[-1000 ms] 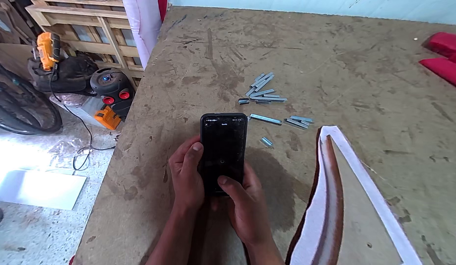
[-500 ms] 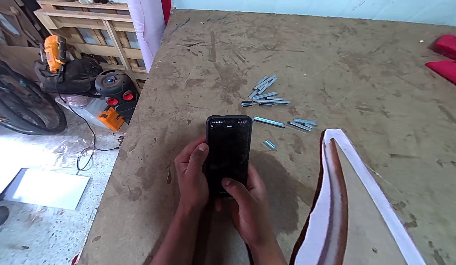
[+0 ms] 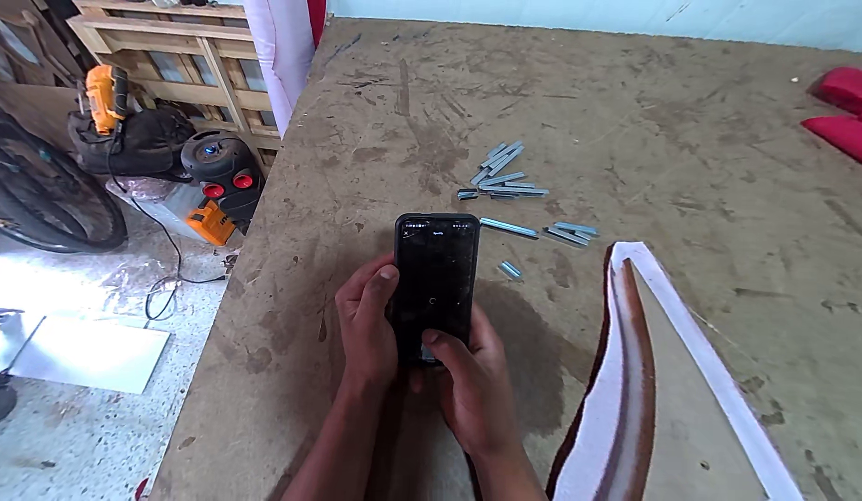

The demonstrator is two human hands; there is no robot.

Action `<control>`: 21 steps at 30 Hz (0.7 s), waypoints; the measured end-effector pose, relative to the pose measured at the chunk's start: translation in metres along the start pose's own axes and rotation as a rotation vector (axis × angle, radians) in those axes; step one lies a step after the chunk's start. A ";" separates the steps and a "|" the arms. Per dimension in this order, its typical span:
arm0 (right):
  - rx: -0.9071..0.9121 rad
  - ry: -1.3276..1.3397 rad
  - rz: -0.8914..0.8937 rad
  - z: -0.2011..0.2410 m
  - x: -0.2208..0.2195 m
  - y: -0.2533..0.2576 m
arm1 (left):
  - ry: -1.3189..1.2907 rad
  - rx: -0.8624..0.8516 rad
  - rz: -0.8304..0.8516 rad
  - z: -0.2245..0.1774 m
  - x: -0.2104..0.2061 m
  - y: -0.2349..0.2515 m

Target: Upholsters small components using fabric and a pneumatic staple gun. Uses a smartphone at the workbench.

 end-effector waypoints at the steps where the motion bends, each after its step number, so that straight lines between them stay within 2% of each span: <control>1: 0.003 0.000 0.002 0.000 0.000 0.000 | -0.001 0.002 -0.001 0.000 0.000 0.000; 21: 0.020 0.002 0.018 -0.001 0.000 0.000 | 0.006 0.022 -0.008 -0.001 0.000 0.000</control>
Point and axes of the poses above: each hand's wrist, its own y-axis towards the middle knuckle, its own x-axis out of the back of the hand, z = x × y, the point moved 3 cm from there along y, towards the middle knuckle, and after that the axes turned 8 degrees about -y, right-handed, at the moved point
